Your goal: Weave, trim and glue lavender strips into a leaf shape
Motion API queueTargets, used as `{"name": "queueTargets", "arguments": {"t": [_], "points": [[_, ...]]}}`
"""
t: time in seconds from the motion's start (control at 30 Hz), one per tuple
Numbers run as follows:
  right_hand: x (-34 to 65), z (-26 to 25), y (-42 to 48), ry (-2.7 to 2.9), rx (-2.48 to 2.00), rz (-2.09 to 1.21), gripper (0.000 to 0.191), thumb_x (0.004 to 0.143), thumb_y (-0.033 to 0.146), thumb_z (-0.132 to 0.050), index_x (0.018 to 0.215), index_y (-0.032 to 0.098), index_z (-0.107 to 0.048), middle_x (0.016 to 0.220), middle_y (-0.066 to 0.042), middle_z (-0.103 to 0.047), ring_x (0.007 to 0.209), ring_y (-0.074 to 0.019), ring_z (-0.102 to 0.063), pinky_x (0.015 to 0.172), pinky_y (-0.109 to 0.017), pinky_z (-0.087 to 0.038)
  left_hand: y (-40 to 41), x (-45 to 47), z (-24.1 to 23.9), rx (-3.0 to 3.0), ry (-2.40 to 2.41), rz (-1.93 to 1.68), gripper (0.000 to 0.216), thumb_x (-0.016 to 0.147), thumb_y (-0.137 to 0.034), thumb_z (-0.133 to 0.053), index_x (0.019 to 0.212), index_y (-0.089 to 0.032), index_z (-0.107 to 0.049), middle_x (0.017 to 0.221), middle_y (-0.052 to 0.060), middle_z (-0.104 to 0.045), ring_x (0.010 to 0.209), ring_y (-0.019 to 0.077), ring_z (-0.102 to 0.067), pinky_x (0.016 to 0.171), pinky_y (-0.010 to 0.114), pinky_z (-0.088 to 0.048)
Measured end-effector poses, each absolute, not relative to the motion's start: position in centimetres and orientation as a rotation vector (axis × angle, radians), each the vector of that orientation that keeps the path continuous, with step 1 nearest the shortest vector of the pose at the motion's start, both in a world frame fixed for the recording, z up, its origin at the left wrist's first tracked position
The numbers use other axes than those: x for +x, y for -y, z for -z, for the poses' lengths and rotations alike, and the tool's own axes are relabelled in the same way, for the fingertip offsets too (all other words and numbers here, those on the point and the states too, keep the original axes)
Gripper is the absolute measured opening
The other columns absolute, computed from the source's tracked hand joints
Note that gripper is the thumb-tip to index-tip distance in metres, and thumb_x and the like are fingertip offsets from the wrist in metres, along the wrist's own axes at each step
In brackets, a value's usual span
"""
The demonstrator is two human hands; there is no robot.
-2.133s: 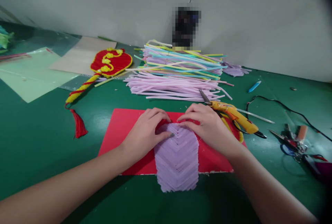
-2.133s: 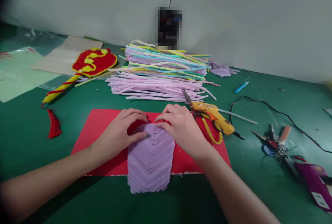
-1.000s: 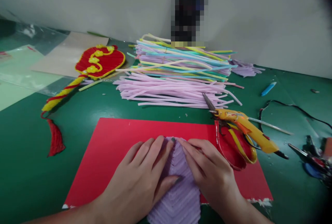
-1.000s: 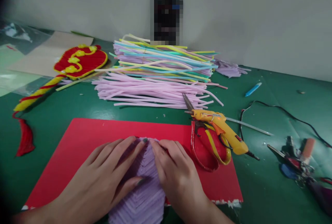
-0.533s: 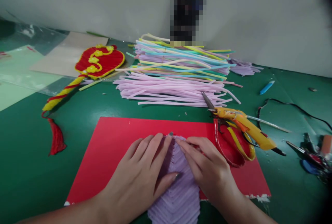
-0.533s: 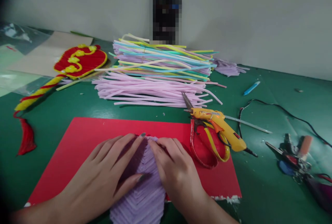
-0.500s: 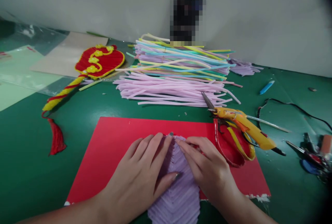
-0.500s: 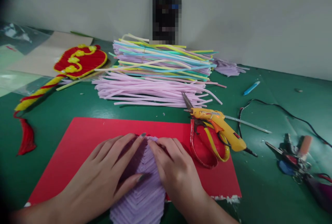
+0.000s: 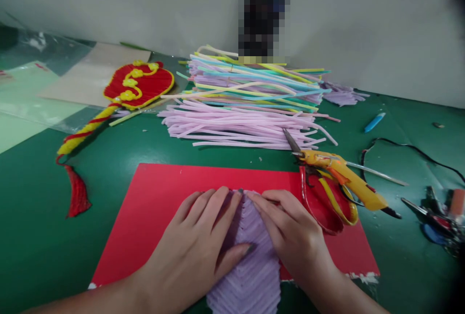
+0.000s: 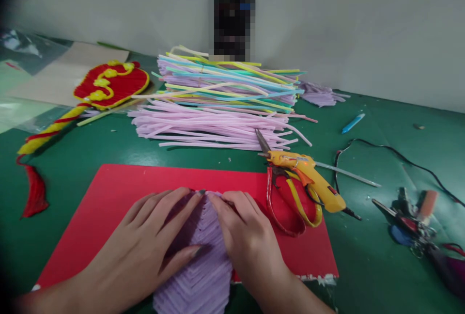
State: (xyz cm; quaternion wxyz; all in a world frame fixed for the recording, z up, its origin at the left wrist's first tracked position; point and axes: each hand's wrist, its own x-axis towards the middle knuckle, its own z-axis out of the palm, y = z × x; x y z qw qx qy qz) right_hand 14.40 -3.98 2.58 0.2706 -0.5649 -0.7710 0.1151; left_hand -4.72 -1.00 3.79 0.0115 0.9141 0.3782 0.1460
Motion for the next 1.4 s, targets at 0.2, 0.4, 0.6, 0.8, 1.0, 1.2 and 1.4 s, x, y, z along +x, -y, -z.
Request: {"name": "queueTargets", "arguments": {"t": [0.2,0.4,0.6,0.8,1.0,1.2,1.4], "points": [[14.4,-2.4,4.0,1.999,-1.455,-0.308,0.035,0.087,0.011,-0.046,0.119,0.022,-0.057,0.099,-0.005,-0.064,0.091,-0.0149,-0.061,0.084,-0.029,-0.054,0.9,-4.7,-3.8,2.842,-1.181,-0.460,0.055,0.086,-0.049,-0.042,0.124,-0.010,-0.051,0.112,0.013,-0.060,0.099,0.0257,-0.053,0.087,0.040,-0.040],[14.2,-2.8,3.6,2.050,-1.533,-0.269,0.031,0.087,0.012,-0.047,0.111,0.023,-0.064,0.092,-0.005,-0.065,0.084,-0.0142,-0.062,0.077,-0.028,-0.056,0.7,-4.7,-4.0,2.788,-1.191,-0.408,0.054,0.086,-0.049,-0.043,0.125,-0.013,-0.049,0.113,0.012,-0.059,0.099,0.0250,-0.053,0.086,0.039,-0.042],[14.3,-2.8,3.6,2.059,-1.551,-0.255,0.034,0.088,0.013,-0.045,0.114,0.025,-0.062,0.094,-0.005,-0.065,0.084,-0.0141,-0.063,0.077,-0.027,-0.056,0.7,-4.8,-4.0,2.772,-1.173,-0.425,0.051,0.086,-0.047,-0.044,0.124,-0.013,-0.051,0.112,0.012,-0.058,0.098,0.0253,-0.052,0.086,0.041,-0.042],[14.2,-2.9,3.6,2.057,-1.569,-0.269,0.032,0.088,0.013,-0.044,0.112,0.023,-0.063,0.094,-0.005,-0.065,0.083,-0.0135,-0.063,0.078,-0.026,-0.055,0.6,-4.8,-4.0,2.781,-1.165,-0.409,0.051,0.085,-0.046,-0.046,0.124,-0.013,-0.051,0.114,0.012,-0.058,0.099,0.0257,-0.052,0.085,0.041,-0.043],[14.3,-2.8,3.7,1.943,-1.465,-0.237,0.033,0.084,0.009,-0.049,0.112,0.021,-0.061,0.096,-0.006,-0.068,0.087,-0.0161,-0.064,0.079,-0.031,-0.055,0.8,-4.8,-3.8,2.791,-1.212,-0.456,0.056,0.086,-0.049,-0.043,0.128,-0.011,-0.046,0.115,0.013,-0.059,0.101,0.0253,-0.054,0.087,0.041,-0.043],[14.1,-3.7,3.7,2.009,-1.418,-0.049,0.028,0.078,0.011,-0.058,0.104,0.019,-0.062,0.097,-0.004,-0.071,0.088,-0.0177,-0.063,0.080,-0.034,-0.051,1.1,-4.7,-4.2,2.906,-1.050,-0.762,0.030,0.087,-0.028,-0.051,0.110,-0.011,-0.059,0.108,0.008,-0.066,0.100,0.0216,-0.058,0.094,0.037,-0.042],[13.8,-3.8,3.9,2.129,-1.395,-0.018,0.025,0.080,0.015,-0.058,0.105,0.021,-0.061,0.101,-0.002,-0.071,0.091,-0.0171,-0.060,0.079,-0.033,-0.047,1.1,-4.8,-3.9,2.960,-0.972,-0.698,0.025,0.088,-0.021,-0.048,0.104,-0.012,-0.064,0.107,0.008,-0.068,0.098,0.0210,-0.061,0.091,0.037,-0.046]]}}
